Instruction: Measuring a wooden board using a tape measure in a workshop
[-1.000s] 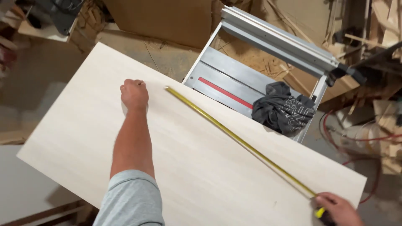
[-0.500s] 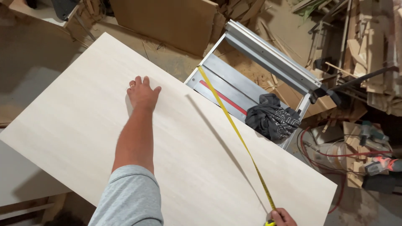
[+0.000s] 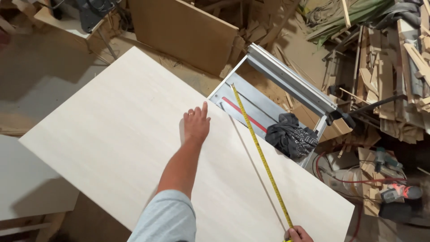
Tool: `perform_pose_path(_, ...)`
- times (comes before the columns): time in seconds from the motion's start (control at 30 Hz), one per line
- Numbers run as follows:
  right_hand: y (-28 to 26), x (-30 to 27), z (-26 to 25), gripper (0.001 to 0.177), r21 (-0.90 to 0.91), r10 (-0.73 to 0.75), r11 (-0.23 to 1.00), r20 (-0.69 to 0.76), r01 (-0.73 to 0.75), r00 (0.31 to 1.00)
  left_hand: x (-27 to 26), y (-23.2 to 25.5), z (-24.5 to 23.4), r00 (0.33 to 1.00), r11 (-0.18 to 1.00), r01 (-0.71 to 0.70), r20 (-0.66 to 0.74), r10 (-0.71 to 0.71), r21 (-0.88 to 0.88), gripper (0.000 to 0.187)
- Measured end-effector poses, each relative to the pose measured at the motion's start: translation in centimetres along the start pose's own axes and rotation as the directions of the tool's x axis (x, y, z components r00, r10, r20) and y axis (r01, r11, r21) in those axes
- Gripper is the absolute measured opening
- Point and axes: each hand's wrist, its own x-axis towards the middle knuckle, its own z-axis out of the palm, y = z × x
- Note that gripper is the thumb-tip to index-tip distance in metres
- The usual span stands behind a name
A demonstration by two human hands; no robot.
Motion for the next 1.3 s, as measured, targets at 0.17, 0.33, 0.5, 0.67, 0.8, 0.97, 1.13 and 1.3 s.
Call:
perform_pose_path(0.17, -3.1, -3.0, 0.1, 0.029, 0.049, 0.041, 0.998, -0.005, -0.04, 0.999, 1.5, -1.9, -3.4, 0.977, 0.98, 0.086, 0.207, -0.047, -0.182, 0.08)
perform_pose_path(0.33, -1.2, 0.2, -1.1, 0.033, 0.042, 0.217, 0.973, 0.144, -0.225, 0.965, -6.7, -5.0, 1.2, 0.991, 0.962, 0.015, -0.127, -0.051, -0.272, 0.077)
perform_pose_path(0.5, 1.2, 2.0, -1.8, 0.029, -0.278, 0.18, 0.949, 0.084, -0.15, 0.98, -14.4, -4.6, 0.3, 0.8, 0.995, -0.027, -0.599, -0.036, -0.096, 0.069)
perform_pose_path(0.67, -1.4, -1.5, -1.1, 0.024, -0.226, 0.067, 0.974, 0.223, -0.016, 0.972, -18.6, -2.0, -1.5, 0.991, 0.935, -0.101, 0.052, 0.126, -0.34, 0.065)
perform_pose_path(0.8, 3.6, -2.5, 1.3, 0.016, -0.139, -0.107, 0.978, 0.321, 0.159, 0.941, -21.8, 1.6, 1.1, 0.974, 0.76, -0.21, -0.068, 0.214, -0.615, 0.056)
perform_pose_path(0.97, 4.4, -9.8, 2.4, 0.019, -0.143, -0.041, 0.98, 0.539, 0.139, 0.841, -23.5, 10.3, -5.7, 0.951, 0.055, 0.309, 0.306, -0.049, -0.95, 0.032)
perform_pose_path(1.13, 6.8, -16.0, 1.7, 0.019, 0.21, 0.029, 0.973, 0.311, -0.098, 0.95, -26.2, 18.1, -5.9, 0.797, 0.34, 0.372, 0.485, 0.36, -0.864, 0.04)
perform_pose_path(1.3, 15.6, -17.8, 0.6, 0.021, 0.339, 0.037, 0.938, 0.093, -0.067, 0.995, -29.1, 23.8, -5.5, 0.516, 0.669, -0.209, 0.501, 0.695, -0.713, 0.062)
